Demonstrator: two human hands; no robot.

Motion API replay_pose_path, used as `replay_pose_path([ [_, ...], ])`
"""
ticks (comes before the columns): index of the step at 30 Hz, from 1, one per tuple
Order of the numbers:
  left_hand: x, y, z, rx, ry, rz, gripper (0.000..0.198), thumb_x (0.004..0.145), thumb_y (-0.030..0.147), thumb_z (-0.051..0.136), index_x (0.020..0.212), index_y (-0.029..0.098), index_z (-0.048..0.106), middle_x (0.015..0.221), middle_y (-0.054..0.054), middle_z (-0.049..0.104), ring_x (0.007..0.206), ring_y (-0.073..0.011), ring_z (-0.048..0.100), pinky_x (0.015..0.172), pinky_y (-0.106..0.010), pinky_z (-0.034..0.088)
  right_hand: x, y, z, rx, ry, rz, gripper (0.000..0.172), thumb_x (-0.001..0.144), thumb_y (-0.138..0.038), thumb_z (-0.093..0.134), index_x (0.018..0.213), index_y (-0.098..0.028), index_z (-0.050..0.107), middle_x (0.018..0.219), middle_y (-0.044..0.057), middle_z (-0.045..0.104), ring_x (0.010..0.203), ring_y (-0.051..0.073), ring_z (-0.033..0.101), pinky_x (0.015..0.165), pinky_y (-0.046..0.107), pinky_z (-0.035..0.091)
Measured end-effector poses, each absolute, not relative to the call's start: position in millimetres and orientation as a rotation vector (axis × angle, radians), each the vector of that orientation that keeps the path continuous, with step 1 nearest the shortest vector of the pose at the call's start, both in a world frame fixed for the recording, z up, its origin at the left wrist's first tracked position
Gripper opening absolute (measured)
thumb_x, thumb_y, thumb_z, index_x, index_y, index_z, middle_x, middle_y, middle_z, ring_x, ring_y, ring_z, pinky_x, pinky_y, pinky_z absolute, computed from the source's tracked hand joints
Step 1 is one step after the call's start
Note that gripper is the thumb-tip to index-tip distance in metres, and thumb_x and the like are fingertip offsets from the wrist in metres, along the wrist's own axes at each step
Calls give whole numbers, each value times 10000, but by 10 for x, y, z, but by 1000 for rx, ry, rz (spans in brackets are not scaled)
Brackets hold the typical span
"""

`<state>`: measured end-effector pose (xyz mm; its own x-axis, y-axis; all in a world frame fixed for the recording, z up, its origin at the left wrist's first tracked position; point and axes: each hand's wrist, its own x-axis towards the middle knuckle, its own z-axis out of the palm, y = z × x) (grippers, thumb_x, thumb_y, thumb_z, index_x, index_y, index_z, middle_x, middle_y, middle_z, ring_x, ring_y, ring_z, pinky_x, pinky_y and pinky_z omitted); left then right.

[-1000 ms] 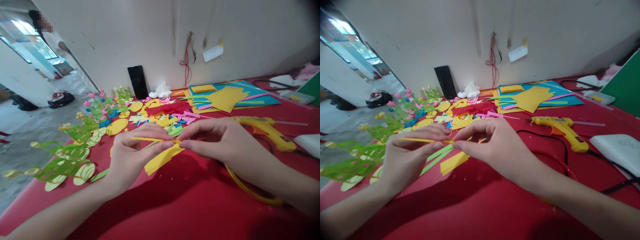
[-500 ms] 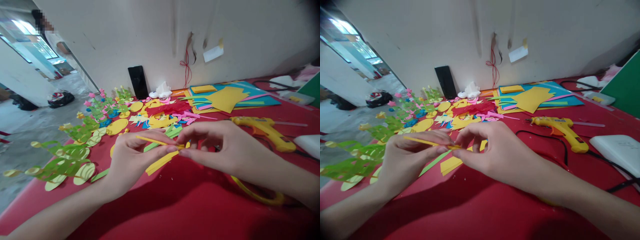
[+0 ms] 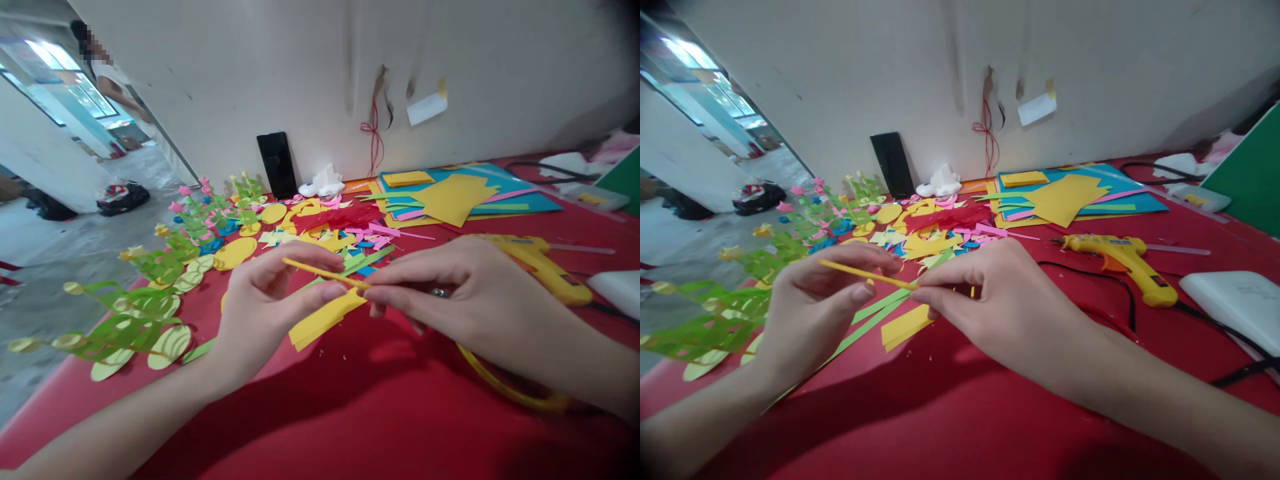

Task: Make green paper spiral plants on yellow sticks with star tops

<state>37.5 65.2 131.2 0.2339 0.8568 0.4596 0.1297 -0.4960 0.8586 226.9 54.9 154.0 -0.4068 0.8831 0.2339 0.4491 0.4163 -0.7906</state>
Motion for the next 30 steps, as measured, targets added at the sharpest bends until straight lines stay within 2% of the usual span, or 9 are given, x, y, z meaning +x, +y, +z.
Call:
replay_pose_path([
  [3, 358, 664, 1306, 1706, 933, 1412, 13, 738, 231, 667, 749, 237, 673, 758, 44, 650, 772, -92, 597, 710, -157, 492, 2258, 556, 1578, -1195, -1971, 916, 158, 759, -228, 597, 632, -184, 680, 519, -45, 632, 453, 40, 516, 406, 118, 372],
  [7, 346, 667, 1324, 1637, 958, 1404, 50, 751, 210, 655, 734, 245, 687, 768, 46, 673, 739, -87, 613, 672, -147, 501, 2259, 575, 1593, -1227, -1920, 1043, 195, 755, -269, 600, 593, -177, 657, 406, -52, 531, 348, 30, 417, 331, 132, 304],
  [11, 336, 666, 1364, 1582, 938, 1354, 85, 758, 216, 648, 758, 281, 702, 792, 52, 695, 750, -92, 623, 684, -145, 510, 2298, 596, 1606, -1219, -1901, 1204, 230, 766, -321, 587, 599, -174, 644, 381, -41, 520, 331, 50, 436, 328, 150, 320],
  [15, 324, 669, 1379, 1590, 924, 1342, 94, 756, 231, 649, 787, 295, 710, 810, 39, 700, 757, -118, 629, 654, -170, 523, 2355, 635, 1624, -1179, -1896, 1367, 215, 764, -291, 597, 595, -171, 655, 372, -35, 515, 334, 51, 435, 359, 150, 353],
  [19, 309, 682, 1373, 1616, 880, 1309, 110, 768, 229, 638, 804, 302, 710, 788, 46, 693, 738, -105, 620, 634, -146, 512, 2419, 677, 1622, -1111, -1820, 1620, 195, 764, -255, 600, 599, -173, 664, 448, -29, 573, 333, 24, 414, 352, 126, 339],
  [23, 299, 692, 1382, 1600, 803, 1270, 138, 790, 222, 613, 831, 316, 706, 831, 62, 697, 783, -93, 617, 687, -126, 504, 2483, 713, 1585, -1014, -1701, 1872, 156, 795, -249, 563, 706, -195, 679, 608, -18, 661, 354, 8, 435, 351, 108, 336],
  [25, 301, 691, 1389, 1597, 799, 1267, 144, 792, 219, 610, 827, 317, 709, 837, 54, 699, 814, -110, 624, 718, -148, 511, 2503, 731, 1572, -1004, -1666, 1938, 153, 805, -248, 549, 737, -200, 678, 606, -23, 660, 342, 4, 428, 338, 106, 322],
  [30, 311, 690, 1391, 1646, 774, 1295, 143, 785, 221, 618, 815, 320, 716, 851, 58, 697, 847, -125, 624, 757, -178, 525, 2517, 760, 1591, -1042, -1687, 1954, 208, 794, -286, 559, 647, -175, 654, 581, -7, 647, 322, 12, 420, 323, 124, 329],
])
